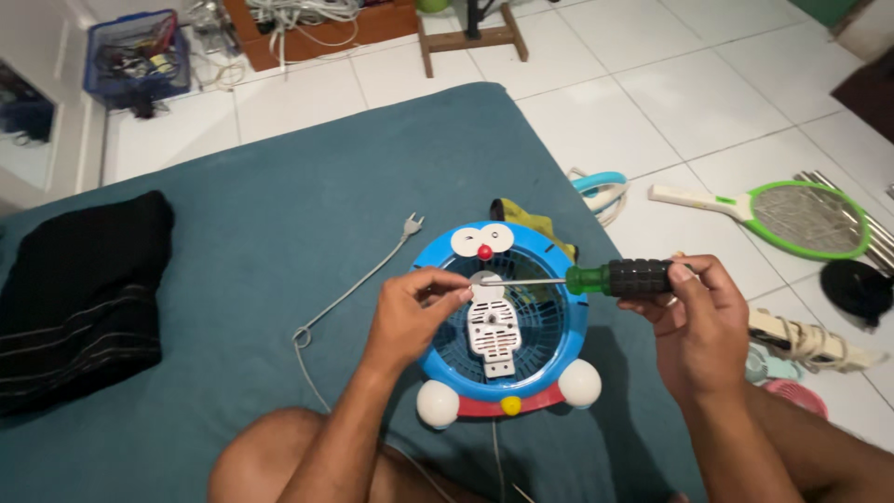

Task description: The person sits on a bed and services small electric fans. They unscrew and open the motor housing of a blue character fan, wipe a white fan with a cloth, and use a screwdriver on the battery compartment of a pink fan.

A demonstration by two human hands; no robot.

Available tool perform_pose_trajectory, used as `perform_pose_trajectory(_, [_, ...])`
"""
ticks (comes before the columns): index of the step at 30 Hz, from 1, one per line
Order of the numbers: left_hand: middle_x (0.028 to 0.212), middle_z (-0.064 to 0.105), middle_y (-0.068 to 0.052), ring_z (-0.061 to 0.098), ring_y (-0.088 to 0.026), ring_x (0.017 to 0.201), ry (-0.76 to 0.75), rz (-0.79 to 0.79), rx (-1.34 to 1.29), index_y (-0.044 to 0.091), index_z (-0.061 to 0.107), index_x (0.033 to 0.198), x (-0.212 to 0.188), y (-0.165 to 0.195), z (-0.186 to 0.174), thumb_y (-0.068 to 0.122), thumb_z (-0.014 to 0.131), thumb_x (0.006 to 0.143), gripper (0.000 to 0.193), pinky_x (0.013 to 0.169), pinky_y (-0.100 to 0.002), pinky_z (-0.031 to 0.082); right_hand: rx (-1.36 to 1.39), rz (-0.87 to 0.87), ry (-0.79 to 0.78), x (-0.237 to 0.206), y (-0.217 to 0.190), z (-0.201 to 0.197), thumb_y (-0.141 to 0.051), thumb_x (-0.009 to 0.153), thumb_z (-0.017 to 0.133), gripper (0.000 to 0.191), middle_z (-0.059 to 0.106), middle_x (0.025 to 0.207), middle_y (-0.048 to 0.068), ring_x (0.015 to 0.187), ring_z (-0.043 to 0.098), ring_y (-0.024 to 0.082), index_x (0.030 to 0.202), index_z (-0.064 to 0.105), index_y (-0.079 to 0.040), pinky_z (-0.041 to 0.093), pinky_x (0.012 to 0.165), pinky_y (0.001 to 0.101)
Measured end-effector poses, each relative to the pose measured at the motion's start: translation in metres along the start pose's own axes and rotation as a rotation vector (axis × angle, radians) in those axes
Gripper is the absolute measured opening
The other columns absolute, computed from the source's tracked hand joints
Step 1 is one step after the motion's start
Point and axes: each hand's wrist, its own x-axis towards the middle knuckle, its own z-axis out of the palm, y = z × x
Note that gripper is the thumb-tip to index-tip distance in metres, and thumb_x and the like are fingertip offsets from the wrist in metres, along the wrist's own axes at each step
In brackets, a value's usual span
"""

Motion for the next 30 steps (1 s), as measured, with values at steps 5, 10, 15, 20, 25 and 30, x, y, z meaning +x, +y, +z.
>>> perform_pose_trajectory(5, [0.093,0.078,-0.008,0.074,-0.013,0.084,-0.024,0.075,0.074,0.000,0.078,0.097,-0.009,-0.002,0.004,0.008,0.078,0.086,0.014,0.076,-0.027,0.059,-0.031,0.027,-0.001,-0.007,0.002,0.007,-0.010,0.109,0.054,0.008,0.070,0.101,0.016,0.085,0.072,0.027,0.112,0.057,-0.003,0.060,0.078,0.0423])
perform_pose_trajectory(10, [0.092,0.078,-0.008,0.074,-0.012,0.083,0.007,0.049,0.051,0.000,0.077,0.099,-0.010,-0.007,0.003,0.008,0.078,0.086,0.015,0.075,-0.027,0.059,-0.040,0.019,0.010,-0.009,0.004,0.012,-0.010,0.109,0.054,0.009,0.069,0.103,0.014,0.088,0.071,0.026,0.113,0.058,-0.003,0.061,0.079,0.0425])
perform_pose_trajectory(15, [0.090,0.078,-0.008,0.074,-0.012,0.082,0.019,0.062,0.051,0.000,0.077,0.099,-0.009,-0.006,0.001,0.008,0.078,0.086,0.015,0.075,-0.026,0.059,-0.043,0.004,-0.007,-0.007,0.000,0.013,-0.008,0.108,0.055,0.009,0.067,0.108,0.010,0.092,0.072,0.026,0.113,0.058,-0.002,0.062,0.081,0.0438])
perform_pose_trajectory(20, [0.090,0.077,-0.008,0.074,-0.012,0.080,0.019,0.063,0.038,0.000,0.077,0.099,-0.008,-0.007,0.000,0.008,0.078,0.086,0.015,0.072,-0.026,0.059,-0.091,0.013,0.014,-0.007,-0.002,0.015,-0.009,0.109,0.055,0.009,0.069,0.104,0.014,0.090,0.072,0.027,0.114,0.058,-0.003,0.062,0.080,0.0428])
perform_pose_trajectory(25, [0.091,0.077,-0.008,0.074,-0.012,0.079,0.033,0.057,0.060,0.000,0.077,0.098,-0.009,-0.008,-0.001,0.007,0.078,0.085,0.015,0.071,-0.025,0.059,-0.078,0.006,-0.014,-0.008,-0.004,0.018,-0.008,0.109,0.055,0.008,0.069,0.105,0.014,0.093,0.072,0.027,0.114,0.057,-0.004,0.062,0.081,0.0441])
perform_pose_trajectory(30, [0.092,0.077,-0.009,0.074,-0.012,0.079,0.031,0.078,0.083,0.000,0.077,0.098,-0.009,-0.005,-0.001,0.006,0.077,0.085,0.014,0.072,-0.025,0.059,-0.087,0.000,-0.016,-0.008,-0.006,0.020,-0.007,0.108,0.054,0.008,0.068,0.108,0.013,0.096,0.073,0.028,0.114,0.057,-0.003,0.063,0.081,0.0450])
